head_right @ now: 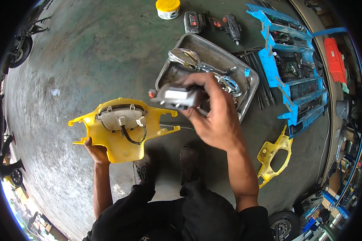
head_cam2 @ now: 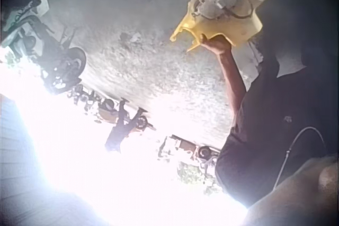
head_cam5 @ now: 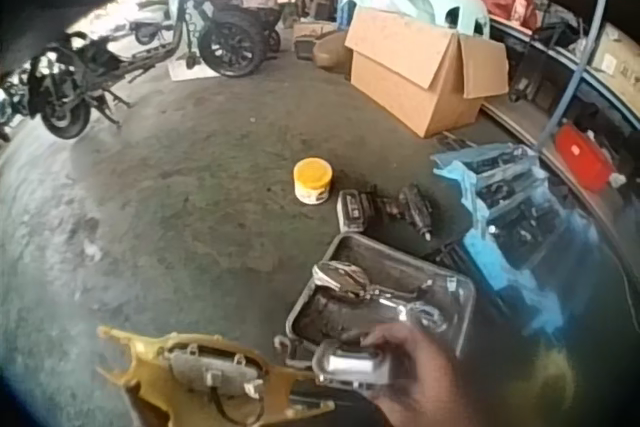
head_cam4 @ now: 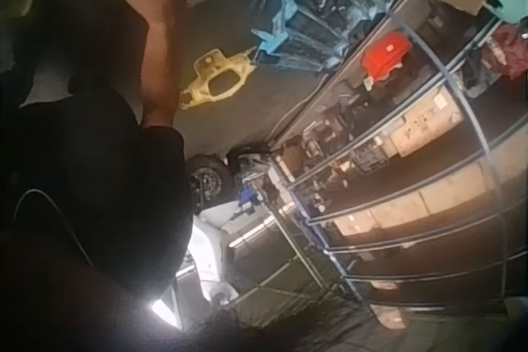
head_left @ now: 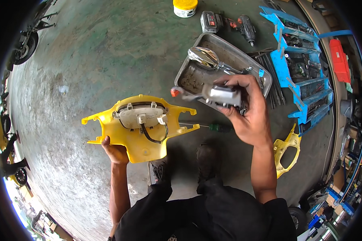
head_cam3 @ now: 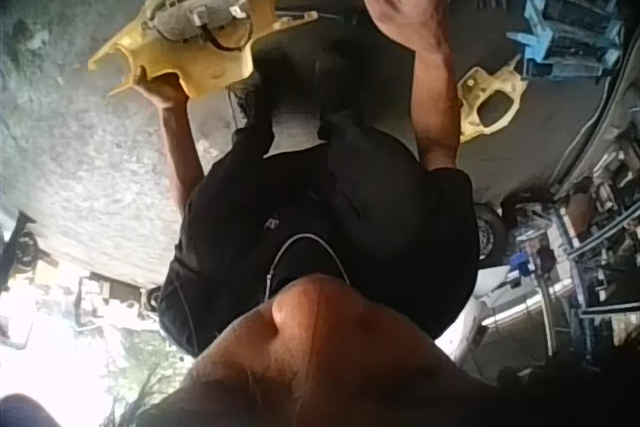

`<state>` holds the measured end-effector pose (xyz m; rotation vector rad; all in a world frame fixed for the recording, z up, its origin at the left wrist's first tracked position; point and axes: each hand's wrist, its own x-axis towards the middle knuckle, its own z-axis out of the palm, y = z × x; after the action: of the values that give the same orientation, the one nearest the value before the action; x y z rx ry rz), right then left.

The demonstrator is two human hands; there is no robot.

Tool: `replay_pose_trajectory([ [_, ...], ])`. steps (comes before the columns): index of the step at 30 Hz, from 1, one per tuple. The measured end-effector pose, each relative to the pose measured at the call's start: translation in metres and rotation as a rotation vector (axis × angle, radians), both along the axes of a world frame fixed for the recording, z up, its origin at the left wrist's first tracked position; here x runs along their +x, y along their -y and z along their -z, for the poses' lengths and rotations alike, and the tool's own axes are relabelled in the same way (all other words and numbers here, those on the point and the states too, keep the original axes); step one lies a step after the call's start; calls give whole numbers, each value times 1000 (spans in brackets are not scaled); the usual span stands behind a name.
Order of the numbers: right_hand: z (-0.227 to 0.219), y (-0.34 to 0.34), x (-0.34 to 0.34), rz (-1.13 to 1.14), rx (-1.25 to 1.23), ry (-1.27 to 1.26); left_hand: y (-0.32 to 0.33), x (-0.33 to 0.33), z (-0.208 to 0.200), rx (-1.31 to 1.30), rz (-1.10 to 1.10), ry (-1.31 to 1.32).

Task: The person uses a screwdriver to loosen and remove screws from a yellow plastic motorcycle fairing, then handles a black electrical component and wires within the housing.

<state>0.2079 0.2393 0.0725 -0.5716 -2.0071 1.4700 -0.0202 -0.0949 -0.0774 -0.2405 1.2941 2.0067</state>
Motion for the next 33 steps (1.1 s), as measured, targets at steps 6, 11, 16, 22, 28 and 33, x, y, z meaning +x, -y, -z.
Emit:
replay_pose_trajectory([
  [6, -25, 30, -24, -183, -431, -132, -6, 8, 9, 98, 9, 7],
  [11, 44, 45, 0, 133, -385, 106, 39, -19, 41, 43, -133, -182],
  [16, 71, 53, 40, 285, -563, 149, 50, -32, 44, 73, -253, -133],
  [22, 93, 58, 53, 393, -1133, -61, 24, -26, 32, 154, -136, -133],
  [28, 132, 58, 63, 338, -1589, -391, 21, -29, 45, 135, -188, -53],
  [33, 139, 66, 50, 327, -1560, -336, 43, -40, 64, 110, -269, -69],
])
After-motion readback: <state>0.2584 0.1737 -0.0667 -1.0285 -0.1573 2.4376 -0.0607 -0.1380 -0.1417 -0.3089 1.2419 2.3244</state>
